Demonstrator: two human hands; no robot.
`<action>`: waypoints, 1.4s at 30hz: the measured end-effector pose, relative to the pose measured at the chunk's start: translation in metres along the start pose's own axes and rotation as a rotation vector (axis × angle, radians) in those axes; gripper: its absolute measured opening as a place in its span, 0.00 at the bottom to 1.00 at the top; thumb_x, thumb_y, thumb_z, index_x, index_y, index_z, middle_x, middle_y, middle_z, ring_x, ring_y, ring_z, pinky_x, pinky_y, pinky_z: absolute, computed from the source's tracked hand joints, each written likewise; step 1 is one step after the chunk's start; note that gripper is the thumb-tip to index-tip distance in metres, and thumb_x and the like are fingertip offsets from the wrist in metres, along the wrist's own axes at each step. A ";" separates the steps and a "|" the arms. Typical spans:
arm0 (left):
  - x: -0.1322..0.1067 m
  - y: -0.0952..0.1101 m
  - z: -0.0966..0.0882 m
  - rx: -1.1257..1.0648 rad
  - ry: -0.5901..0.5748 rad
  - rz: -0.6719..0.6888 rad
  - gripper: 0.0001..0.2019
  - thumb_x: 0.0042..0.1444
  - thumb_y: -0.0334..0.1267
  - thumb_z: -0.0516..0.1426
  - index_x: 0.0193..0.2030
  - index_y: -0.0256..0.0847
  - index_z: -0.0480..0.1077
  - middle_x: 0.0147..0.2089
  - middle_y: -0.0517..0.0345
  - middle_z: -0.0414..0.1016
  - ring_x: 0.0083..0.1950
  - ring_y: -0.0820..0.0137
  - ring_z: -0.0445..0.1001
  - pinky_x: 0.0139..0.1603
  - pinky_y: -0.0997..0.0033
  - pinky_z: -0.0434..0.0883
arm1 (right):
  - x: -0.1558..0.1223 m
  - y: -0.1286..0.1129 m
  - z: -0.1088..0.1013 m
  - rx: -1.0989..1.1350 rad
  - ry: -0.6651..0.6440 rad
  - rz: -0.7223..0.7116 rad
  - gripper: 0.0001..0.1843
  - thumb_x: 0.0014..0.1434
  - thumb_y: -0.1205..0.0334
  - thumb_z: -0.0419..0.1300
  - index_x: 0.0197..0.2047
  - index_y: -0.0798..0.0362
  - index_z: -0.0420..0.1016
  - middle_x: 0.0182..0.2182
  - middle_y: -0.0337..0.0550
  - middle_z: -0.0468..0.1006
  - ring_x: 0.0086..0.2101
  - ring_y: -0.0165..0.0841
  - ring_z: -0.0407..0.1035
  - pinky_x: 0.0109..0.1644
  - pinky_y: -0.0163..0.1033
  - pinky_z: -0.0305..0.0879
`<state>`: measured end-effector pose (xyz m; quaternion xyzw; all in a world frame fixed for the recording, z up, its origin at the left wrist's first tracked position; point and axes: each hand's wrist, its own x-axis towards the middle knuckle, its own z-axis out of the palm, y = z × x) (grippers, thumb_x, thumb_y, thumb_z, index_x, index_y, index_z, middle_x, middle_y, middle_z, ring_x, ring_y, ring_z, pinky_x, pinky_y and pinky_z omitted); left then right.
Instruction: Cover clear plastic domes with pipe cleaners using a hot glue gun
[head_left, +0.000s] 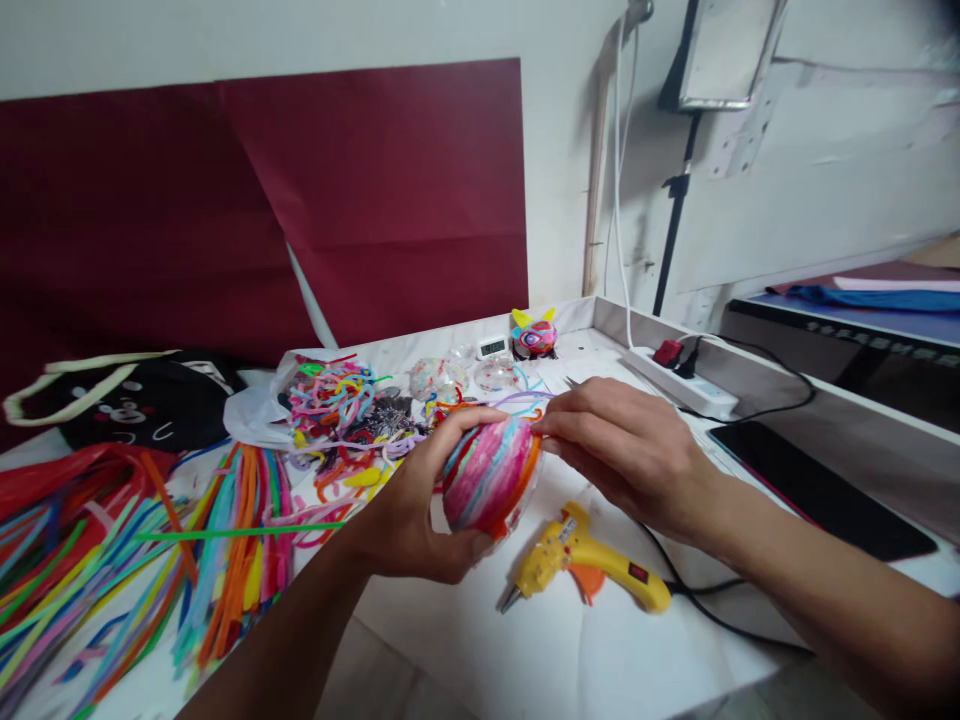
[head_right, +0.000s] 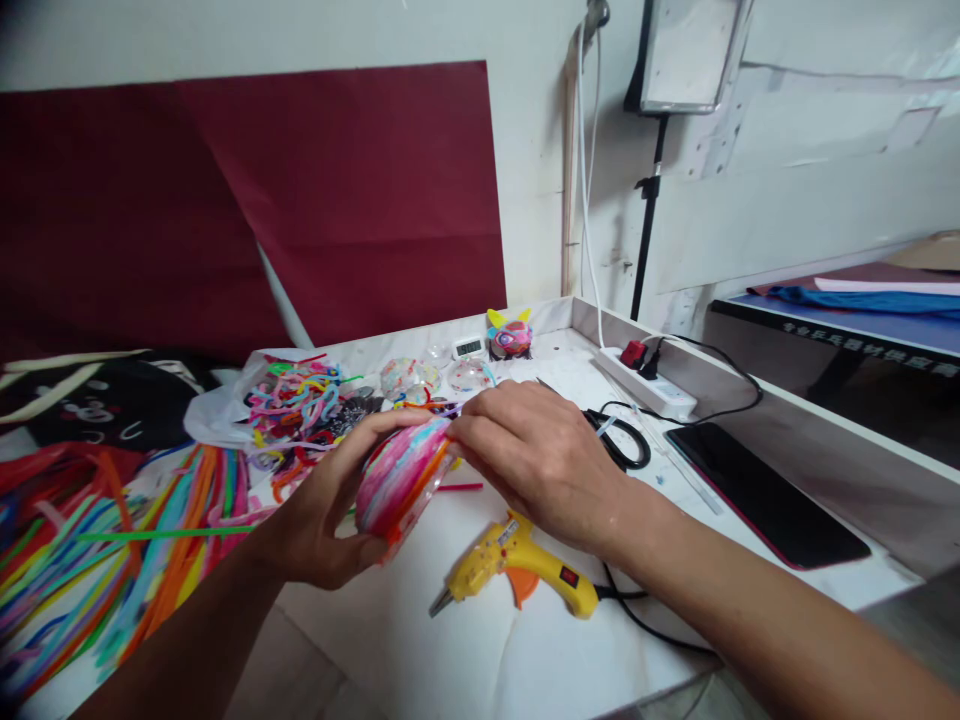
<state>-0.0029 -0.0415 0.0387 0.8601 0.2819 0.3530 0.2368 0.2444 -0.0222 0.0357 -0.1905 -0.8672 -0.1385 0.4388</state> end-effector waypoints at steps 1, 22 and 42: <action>0.000 0.000 0.000 0.004 -0.004 0.005 0.39 0.45 0.37 0.64 0.66 0.44 0.57 0.61 0.42 0.67 0.59 0.49 0.71 0.55 0.52 0.73 | 0.000 0.000 0.000 -0.006 -0.002 -0.006 0.07 0.67 0.66 0.54 0.45 0.54 0.73 0.38 0.49 0.80 0.38 0.36 0.72 0.41 0.42 0.67; 0.005 0.007 0.009 0.275 -0.018 0.200 0.41 0.40 0.30 0.63 0.64 0.43 0.56 0.61 0.42 0.67 0.64 0.51 0.67 0.64 0.47 0.66 | 0.006 0.020 -0.002 1.071 -0.393 0.966 0.21 0.51 0.60 0.69 0.48 0.53 0.71 0.45 0.46 0.77 0.39 0.34 0.76 0.42 0.42 0.76; 0.003 -0.042 0.004 -0.210 -0.202 -0.042 0.31 0.54 0.58 0.60 0.63 0.55 0.64 0.67 0.53 0.58 0.70 0.51 0.54 0.70 0.51 0.51 | -0.009 0.029 0.054 1.613 -0.550 1.318 0.09 0.58 0.64 0.58 0.41 0.60 0.73 0.31 0.53 0.83 0.34 0.39 0.80 0.35 0.41 0.79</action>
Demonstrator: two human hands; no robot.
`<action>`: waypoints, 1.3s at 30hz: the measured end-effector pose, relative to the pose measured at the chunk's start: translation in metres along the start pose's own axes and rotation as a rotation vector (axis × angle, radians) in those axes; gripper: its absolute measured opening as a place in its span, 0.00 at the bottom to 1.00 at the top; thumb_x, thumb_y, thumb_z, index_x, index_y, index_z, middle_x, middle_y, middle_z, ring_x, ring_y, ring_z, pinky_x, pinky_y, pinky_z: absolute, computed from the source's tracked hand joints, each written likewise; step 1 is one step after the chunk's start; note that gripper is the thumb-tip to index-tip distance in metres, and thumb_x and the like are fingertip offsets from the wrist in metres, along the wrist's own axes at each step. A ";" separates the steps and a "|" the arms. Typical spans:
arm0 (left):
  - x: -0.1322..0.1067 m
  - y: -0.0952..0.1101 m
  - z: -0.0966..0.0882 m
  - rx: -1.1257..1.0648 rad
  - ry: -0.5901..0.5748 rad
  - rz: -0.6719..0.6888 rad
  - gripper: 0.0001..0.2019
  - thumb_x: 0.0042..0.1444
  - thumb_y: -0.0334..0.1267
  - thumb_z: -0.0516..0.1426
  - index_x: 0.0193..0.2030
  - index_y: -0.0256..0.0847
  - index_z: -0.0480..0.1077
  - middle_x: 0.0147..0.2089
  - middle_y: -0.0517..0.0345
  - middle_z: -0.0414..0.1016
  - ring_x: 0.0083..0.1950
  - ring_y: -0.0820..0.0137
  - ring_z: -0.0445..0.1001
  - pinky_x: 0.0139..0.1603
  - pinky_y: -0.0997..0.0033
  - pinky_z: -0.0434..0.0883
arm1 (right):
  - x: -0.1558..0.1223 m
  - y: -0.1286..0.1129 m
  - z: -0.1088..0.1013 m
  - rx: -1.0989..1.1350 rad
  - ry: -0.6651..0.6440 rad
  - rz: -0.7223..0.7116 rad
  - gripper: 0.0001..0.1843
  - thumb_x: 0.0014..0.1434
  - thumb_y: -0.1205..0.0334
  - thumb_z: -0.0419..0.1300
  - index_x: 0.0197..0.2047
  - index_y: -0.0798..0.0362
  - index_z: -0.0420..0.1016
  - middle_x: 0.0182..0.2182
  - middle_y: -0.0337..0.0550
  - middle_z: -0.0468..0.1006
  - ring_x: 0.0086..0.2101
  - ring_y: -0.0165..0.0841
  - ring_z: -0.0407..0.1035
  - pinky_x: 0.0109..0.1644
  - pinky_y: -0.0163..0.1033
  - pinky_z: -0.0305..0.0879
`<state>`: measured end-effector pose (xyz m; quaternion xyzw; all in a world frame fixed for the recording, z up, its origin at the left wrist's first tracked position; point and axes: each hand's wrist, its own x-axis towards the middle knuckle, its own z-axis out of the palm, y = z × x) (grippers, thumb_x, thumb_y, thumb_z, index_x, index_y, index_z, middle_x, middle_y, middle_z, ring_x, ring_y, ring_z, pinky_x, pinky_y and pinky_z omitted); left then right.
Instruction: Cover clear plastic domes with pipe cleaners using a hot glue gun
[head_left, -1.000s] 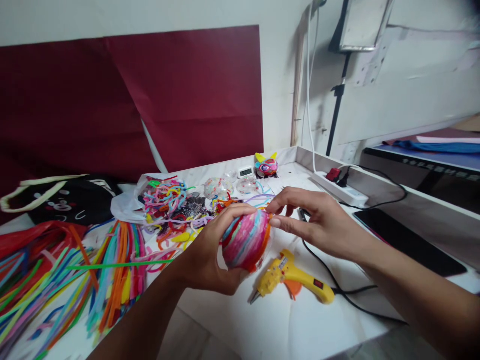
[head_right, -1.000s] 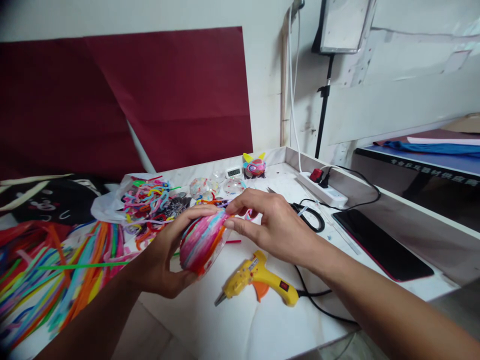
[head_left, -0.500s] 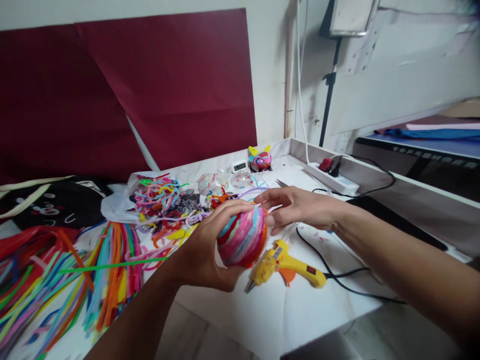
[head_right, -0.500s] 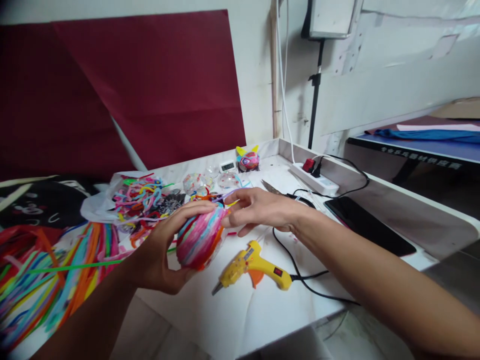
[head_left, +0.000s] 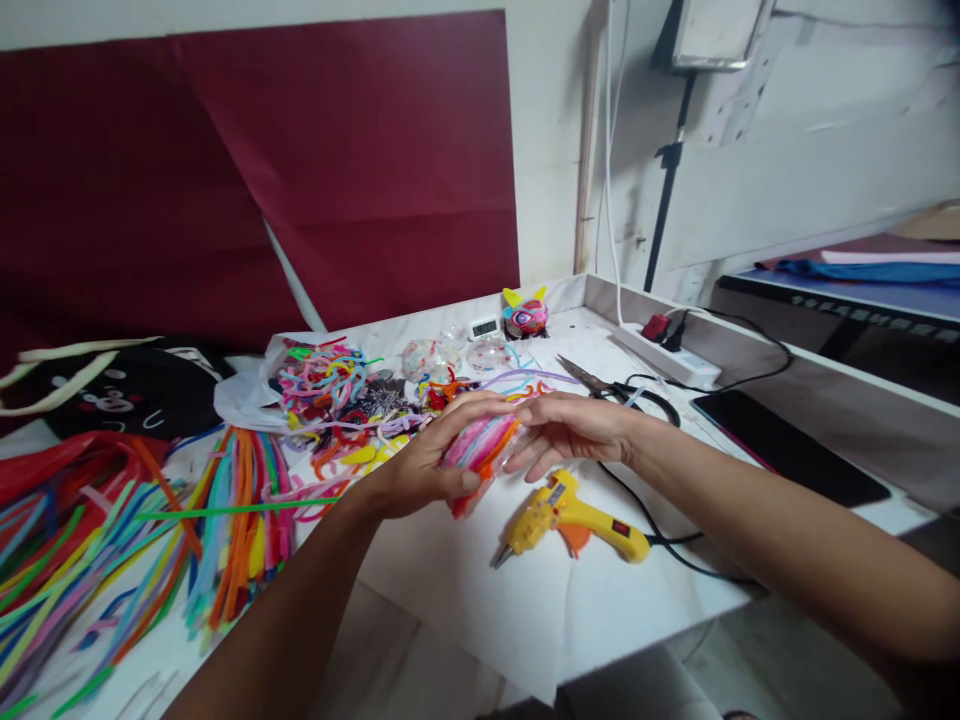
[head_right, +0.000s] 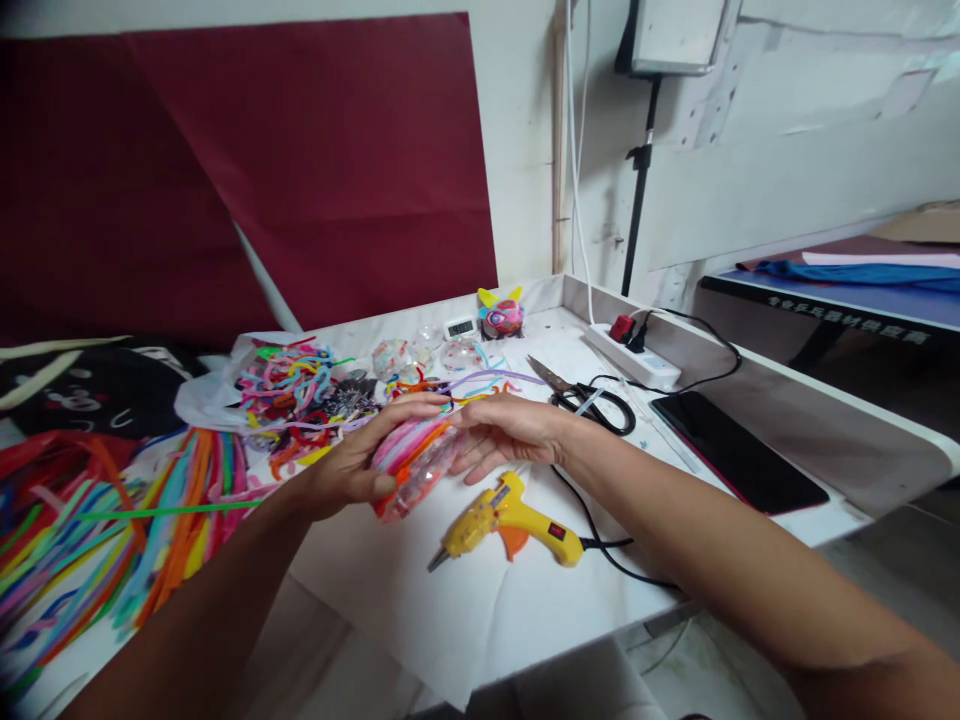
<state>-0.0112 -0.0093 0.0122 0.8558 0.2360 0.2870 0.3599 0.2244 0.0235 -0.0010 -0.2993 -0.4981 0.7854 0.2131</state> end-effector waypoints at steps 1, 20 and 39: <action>0.000 -0.001 -0.001 -0.022 -0.013 -0.020 0.30 0.55 0.58 0.60 0.63 0.56 0.65 0.68 0.54 0.58 0.70 0.50 0.53 0.70 0.50 0.49 | 0.002 0.001 -0.001 0.010 -0.001 0.038 0.10 0.59 0.64 0.56 0.41 0.61 0.73 0.31 0.54 0.83 0.34 0.39 0.81 0.35 0.41 0.79; -0.002 -0.012 -0.010 -0.157 0.038 0.003 0.22 0.53 0.46 0.58 0.56 0.51 0.72 0.66 0.57 0.64 0.69 0.51 0.55 0.69 0.54 0.50 | 0.012 -0.009 0.005 -0.021 -0.043 0.150 0.19 0.60 0.57 0.51 0.50 0.59 0.68 0.32 0.57 0.83 0.33 0.45 0.81 0.32 0.46 0.79; -0.006 0.002 -0.033 -0.233 0.061 -0.163 0.24 0.48 0.44 0.60 0.55 0.47 0.72 0.60 0.56 0.73 0.57 0.55 0.70 0.55 0.62 0.65 | 0.019 -0.005 0.026 0.066 -0.006 0.015 0.15 0.54 0.58 0.54 0.44 0.54 0.66 0.30 0.50 0.79 0.30 0.41 0.81 0.29 0.41 0.79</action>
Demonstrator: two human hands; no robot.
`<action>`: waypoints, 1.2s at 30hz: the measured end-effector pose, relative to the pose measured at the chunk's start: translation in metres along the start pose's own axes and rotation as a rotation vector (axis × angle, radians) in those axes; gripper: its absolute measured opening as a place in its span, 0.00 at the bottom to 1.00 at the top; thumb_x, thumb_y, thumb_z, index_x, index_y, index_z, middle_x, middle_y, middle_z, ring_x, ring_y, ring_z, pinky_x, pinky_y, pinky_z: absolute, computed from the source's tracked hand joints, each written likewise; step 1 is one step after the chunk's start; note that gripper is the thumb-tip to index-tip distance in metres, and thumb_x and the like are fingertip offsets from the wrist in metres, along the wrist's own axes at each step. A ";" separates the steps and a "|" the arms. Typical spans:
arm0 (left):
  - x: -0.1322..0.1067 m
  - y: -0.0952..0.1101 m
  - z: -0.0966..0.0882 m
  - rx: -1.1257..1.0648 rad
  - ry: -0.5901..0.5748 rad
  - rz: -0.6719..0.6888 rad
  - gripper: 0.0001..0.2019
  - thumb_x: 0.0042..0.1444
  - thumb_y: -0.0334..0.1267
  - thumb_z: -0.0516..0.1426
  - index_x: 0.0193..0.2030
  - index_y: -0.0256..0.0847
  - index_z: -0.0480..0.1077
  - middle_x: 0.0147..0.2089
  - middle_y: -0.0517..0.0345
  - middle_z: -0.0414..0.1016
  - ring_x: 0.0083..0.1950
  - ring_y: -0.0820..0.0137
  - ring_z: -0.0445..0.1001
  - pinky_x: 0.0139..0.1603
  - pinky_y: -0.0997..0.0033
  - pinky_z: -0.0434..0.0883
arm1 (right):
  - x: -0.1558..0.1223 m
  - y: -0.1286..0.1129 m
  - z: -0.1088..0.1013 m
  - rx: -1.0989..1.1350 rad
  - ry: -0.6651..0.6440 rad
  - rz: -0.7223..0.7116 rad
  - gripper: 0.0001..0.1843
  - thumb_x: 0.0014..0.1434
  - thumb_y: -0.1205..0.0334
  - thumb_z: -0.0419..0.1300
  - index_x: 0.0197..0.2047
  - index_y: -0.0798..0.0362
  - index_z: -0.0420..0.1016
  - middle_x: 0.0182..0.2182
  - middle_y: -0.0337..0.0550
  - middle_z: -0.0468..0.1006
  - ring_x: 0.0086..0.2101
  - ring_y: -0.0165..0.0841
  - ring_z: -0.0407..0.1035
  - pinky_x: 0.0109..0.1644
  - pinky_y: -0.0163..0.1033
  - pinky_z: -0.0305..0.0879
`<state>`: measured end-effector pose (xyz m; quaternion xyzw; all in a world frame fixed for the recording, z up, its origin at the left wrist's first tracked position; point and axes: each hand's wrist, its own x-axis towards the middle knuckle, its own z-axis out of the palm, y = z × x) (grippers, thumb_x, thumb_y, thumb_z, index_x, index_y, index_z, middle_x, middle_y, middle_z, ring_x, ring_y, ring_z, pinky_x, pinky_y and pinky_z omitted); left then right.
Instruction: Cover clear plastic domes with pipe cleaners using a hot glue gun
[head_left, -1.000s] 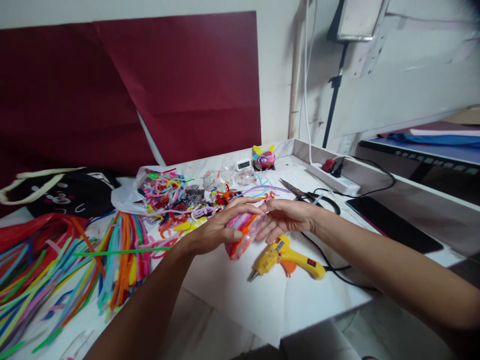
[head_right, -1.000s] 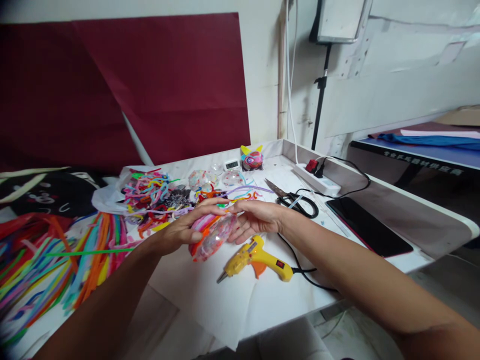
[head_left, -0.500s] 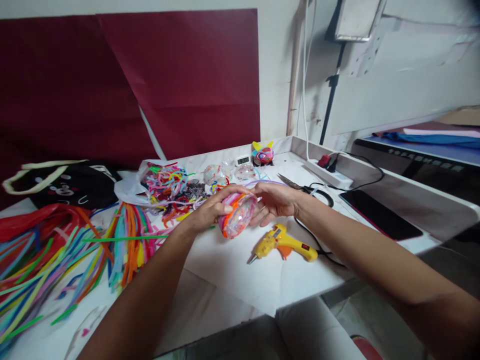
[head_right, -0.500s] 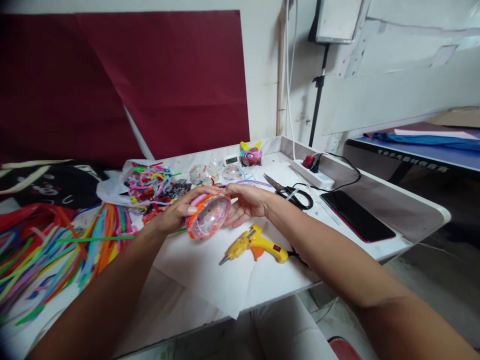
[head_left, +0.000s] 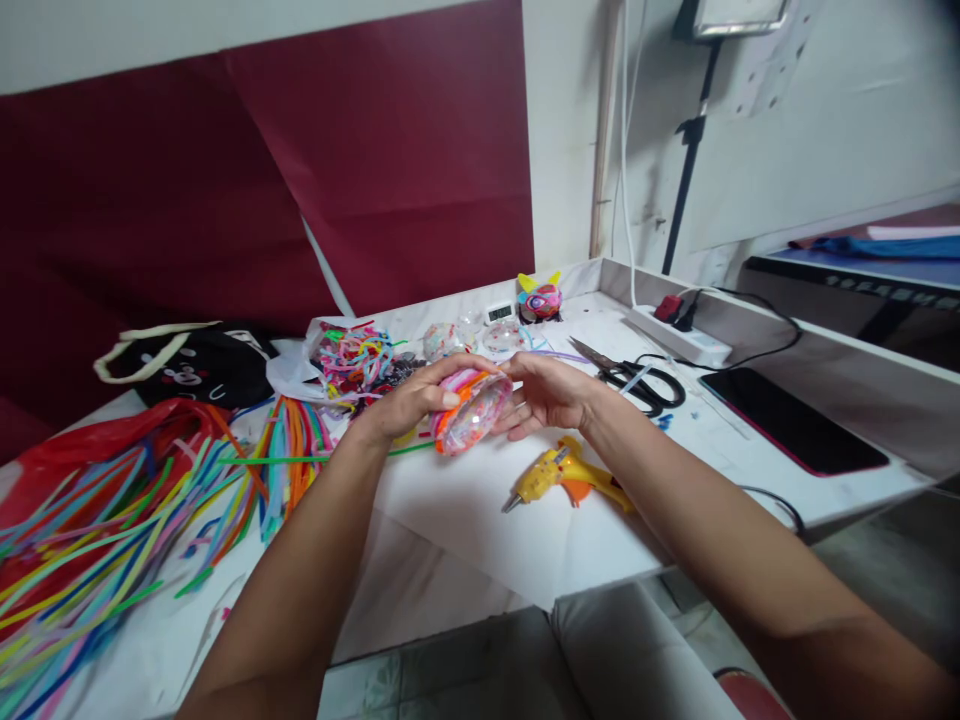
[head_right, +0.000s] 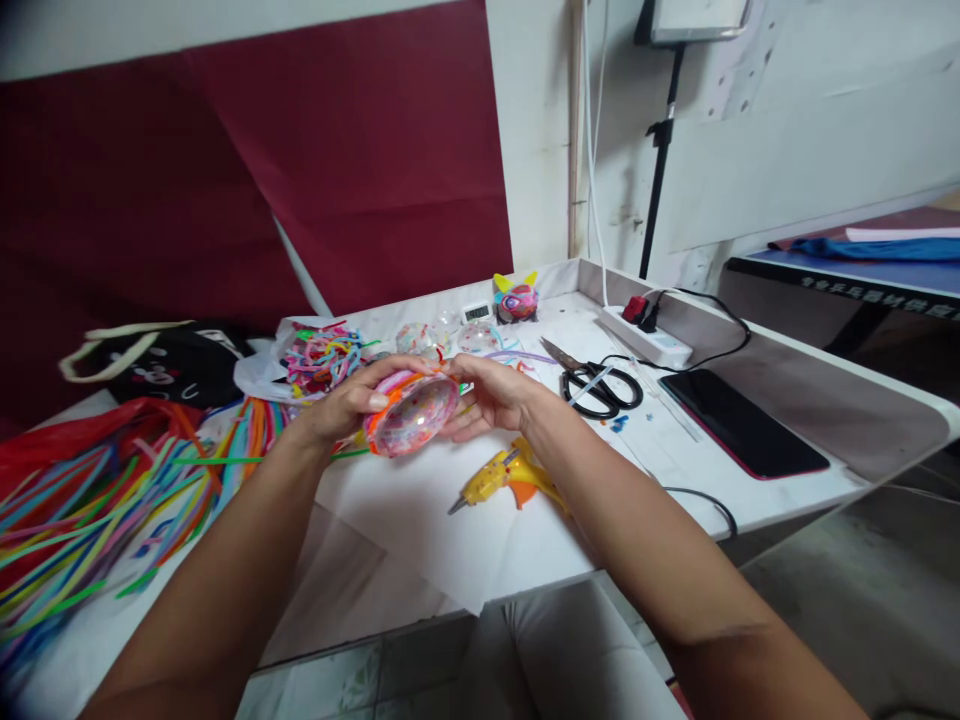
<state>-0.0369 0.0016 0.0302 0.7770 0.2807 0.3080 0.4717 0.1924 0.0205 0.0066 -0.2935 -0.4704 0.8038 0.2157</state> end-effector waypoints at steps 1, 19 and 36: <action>0.003 0.002 -0.001 0.010 -0.015 -0.001 0.24 0.49 0.44 0.60 0.55 0.47 0.72 0.59 0.56 0.73 0.56 0.55 0.70 0.55 0.62 0.65 | -0.001 0.000 0.000 0.019 -0.002 -0.003 0.15 0.54 0.57 0.53 0.44 0.54 0.66 0.30 0.49 0.79 0.30 0.41 0.81 0.30 0.41 0.79; 0.035 0.025 0.005 0.141 -0.117 0.114 0.23 0.48 0.48 0.61 0.52 0.49 0.75 0.60 0.56 0.72 0.63 0.49 0.65 0.64 0.53 0.59 | -0.015 0.005 -0.008 0.185 -0.144 -0.140 0.19 0.59 0.56 0.48 0.46 0.58 0.70 0.31 0.53 0.81 0.32 0.41 0.80 0.39 0.48 0.78; 0.037 0.011 0.004 0.076 -0.099 0.063 0.26 0.48 0.50 0.60 0.54 0.47 0.74 0.59 0.53 0.73 0.57 0.51 0.70 0.60 0.53 0.63 | -0.009 0.010 -0.003 0.388 -0.087 -0.201 0.19 0.58 0.63 0.48 0.51 0.57 0.69 0.35 0.50 0.83 0.31 0.37 0.79 0.42 0.51 0.78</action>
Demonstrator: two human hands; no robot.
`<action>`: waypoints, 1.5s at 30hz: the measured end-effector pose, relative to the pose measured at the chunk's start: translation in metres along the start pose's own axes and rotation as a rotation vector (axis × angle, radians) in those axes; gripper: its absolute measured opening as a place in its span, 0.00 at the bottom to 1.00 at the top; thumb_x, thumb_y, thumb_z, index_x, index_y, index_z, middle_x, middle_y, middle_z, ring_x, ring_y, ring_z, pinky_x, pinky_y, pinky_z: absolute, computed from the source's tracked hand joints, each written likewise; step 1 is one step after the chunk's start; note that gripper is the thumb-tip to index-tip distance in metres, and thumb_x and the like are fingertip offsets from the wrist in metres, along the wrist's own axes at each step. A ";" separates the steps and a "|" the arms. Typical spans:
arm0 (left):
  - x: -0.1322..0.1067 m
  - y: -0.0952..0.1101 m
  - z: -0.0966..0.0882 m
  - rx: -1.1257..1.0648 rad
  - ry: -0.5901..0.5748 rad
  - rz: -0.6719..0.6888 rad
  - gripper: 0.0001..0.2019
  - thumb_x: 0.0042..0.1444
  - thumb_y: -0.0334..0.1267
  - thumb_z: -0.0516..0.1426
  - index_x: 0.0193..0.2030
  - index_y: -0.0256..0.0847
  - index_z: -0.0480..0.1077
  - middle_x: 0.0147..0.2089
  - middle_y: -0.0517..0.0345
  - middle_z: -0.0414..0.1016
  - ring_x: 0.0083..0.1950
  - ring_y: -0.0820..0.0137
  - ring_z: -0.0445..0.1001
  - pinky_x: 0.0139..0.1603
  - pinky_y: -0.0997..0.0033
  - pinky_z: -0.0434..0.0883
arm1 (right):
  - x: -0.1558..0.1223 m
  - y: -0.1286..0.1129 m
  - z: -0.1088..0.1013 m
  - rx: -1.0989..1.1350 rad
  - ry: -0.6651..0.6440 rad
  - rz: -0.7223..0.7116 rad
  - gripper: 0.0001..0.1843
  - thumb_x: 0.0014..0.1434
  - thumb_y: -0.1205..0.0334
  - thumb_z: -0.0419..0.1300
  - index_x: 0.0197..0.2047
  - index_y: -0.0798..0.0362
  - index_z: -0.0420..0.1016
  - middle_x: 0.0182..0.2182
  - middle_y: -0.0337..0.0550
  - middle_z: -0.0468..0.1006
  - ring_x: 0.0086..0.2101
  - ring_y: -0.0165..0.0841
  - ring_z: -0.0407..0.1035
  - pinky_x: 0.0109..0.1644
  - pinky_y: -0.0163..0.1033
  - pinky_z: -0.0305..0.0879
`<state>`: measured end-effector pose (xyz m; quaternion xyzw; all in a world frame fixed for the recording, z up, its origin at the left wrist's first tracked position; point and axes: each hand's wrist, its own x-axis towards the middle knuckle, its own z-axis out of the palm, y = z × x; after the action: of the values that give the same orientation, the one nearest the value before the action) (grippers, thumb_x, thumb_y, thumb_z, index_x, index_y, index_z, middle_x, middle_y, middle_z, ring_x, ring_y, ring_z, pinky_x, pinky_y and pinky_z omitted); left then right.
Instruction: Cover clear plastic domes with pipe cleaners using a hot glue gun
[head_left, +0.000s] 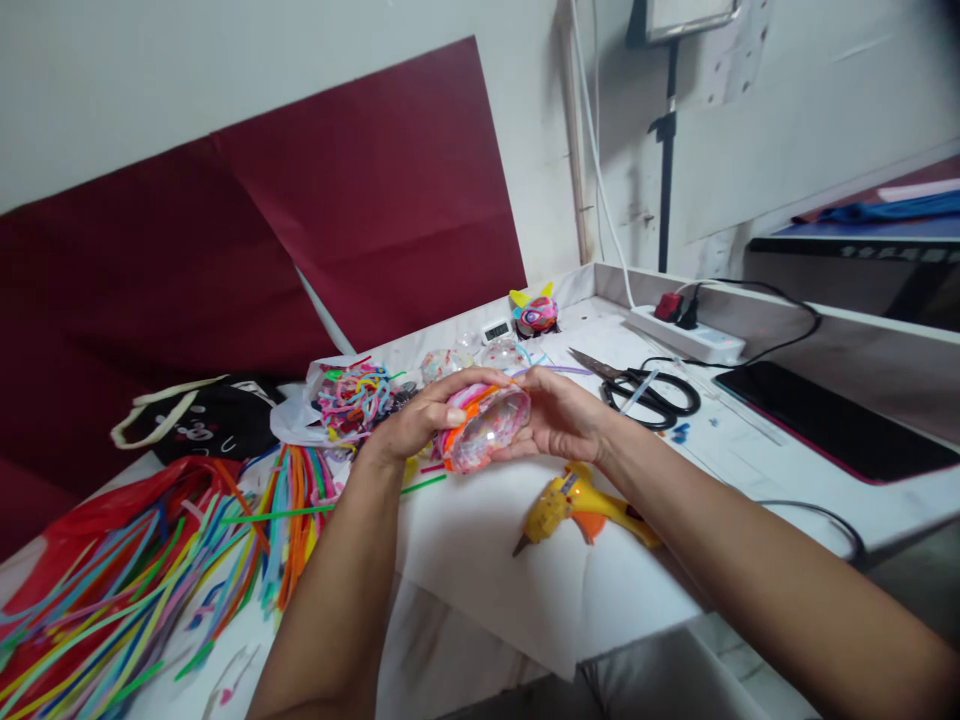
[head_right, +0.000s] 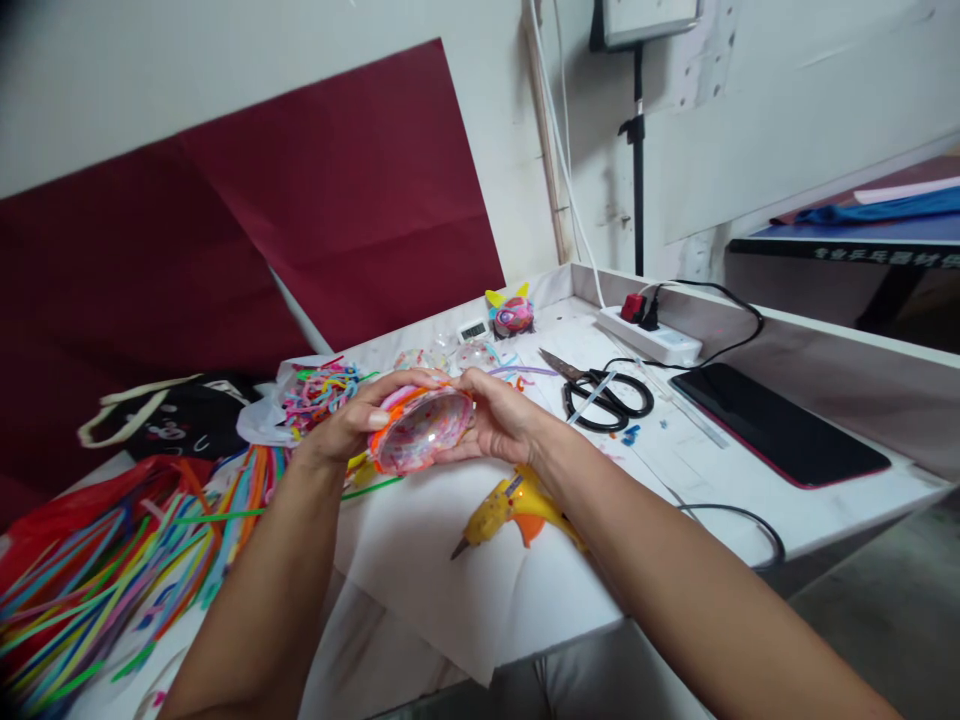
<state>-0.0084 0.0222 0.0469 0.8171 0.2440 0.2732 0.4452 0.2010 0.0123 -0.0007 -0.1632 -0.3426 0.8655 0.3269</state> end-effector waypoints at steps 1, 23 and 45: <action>0.000 0.000 0.000 0.011 -0.004 -0.010 0.27 0.49 0.50 0.59 0.56 0.47 0.73 0.59 0.53 0.73 0.58 0.50 0.69 0.60 0.52 0.62 | 0.000 -0.001 0.000 0.002 0.004 0.005 0.19 0.58 0.62 0.49 0.51 0.57 0.69 0.35 0.50 0.83 0.31 0.38 0.79 0.42 0.51 0.78; -0.003 0.029 0.009 0.475 0.087 0.143 0.19 0.64 0.41 0.56 0.61 0.52 0.69 0.63 0.56 0.71 0.67 0.58 0.63 0.69 0.55 0.56 | -0.001 -0.007 -0.001 -0.051 0.194 -0.114 0.15 0.58 0.61 0.50 0.47 0.53 0.70 0.31 0.43 0.79 0.24 0.33 0.76 0.35 0.46 0.79; -0.006 0.032 0.005 0.583 0.156 0.196 0.16 0.63 0.36 0.56 0.56 0.53 0.74 0.62 0.52 0.71 0.65 0.60 0.67 0.65 0.56 0.63 | -0.002 -0.003 0.004 -0.106 0.290 -0.309 0.11 0.57 0.60 0.54 0.41 0.53 0.72 0.31 0.42 0.78 0.25 0.34 0.77 0.32 0.41 0.78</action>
<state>-0.0046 -0.0006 0.0707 0.9064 0.2657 0.2952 0.1436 0.2018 0.0105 0.0046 -0.2484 -0.3581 0.7533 0.4925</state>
